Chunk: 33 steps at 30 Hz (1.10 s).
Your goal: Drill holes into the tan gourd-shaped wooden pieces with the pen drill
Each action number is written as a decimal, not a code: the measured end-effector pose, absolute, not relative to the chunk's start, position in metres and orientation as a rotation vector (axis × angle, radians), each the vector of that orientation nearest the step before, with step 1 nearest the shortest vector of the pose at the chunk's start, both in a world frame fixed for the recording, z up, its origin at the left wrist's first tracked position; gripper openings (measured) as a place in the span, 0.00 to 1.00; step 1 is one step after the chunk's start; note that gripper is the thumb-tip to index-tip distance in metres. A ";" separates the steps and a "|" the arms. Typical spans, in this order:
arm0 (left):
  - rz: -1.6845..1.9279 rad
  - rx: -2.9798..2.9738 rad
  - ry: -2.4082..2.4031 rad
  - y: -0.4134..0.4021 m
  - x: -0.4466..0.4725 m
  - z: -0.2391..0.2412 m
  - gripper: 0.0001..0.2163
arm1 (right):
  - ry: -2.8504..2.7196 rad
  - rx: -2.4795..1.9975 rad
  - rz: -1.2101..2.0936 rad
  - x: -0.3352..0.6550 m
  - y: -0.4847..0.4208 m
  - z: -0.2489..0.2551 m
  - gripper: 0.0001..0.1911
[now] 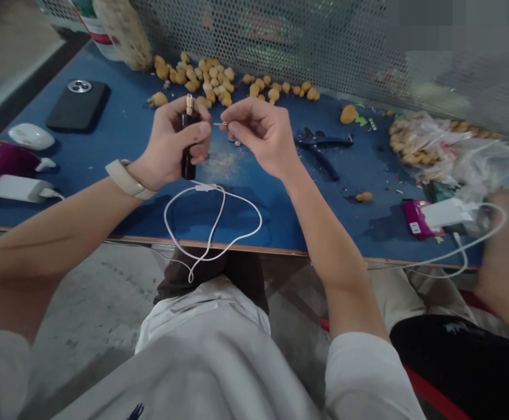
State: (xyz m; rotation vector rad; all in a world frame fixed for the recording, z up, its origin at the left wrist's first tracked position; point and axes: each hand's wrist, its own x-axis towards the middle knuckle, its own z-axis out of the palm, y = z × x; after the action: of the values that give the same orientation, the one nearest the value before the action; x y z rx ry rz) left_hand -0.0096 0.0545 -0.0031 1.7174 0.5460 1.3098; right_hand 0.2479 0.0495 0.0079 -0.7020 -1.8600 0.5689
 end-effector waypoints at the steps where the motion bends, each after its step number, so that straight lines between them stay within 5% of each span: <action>1: 1.342 1.739 0.524 0.053 -0.009 -0.002 0.41 | -1.835 -0.682 0.567 0.244 0.046 0.009 0.42; 21: 1.671 1.980 0.194 0.024 -0.004 0.012 0.24 | -1.716 -0.859 0.438 0.239 0.004 0.032 0.30; 33: 1.621 1.969 0.374 0.017 -0.003 0.016 0.31 | -1.724 -0.759 0.411 0.246 0.014 0.028 0.32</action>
State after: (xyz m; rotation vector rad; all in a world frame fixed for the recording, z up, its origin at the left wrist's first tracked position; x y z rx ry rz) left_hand -0.0027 0.0172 0.0159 1.9694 0.3738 1.6214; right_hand 0.2455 0.0137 0.0282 -0.7589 -1.7244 0.4109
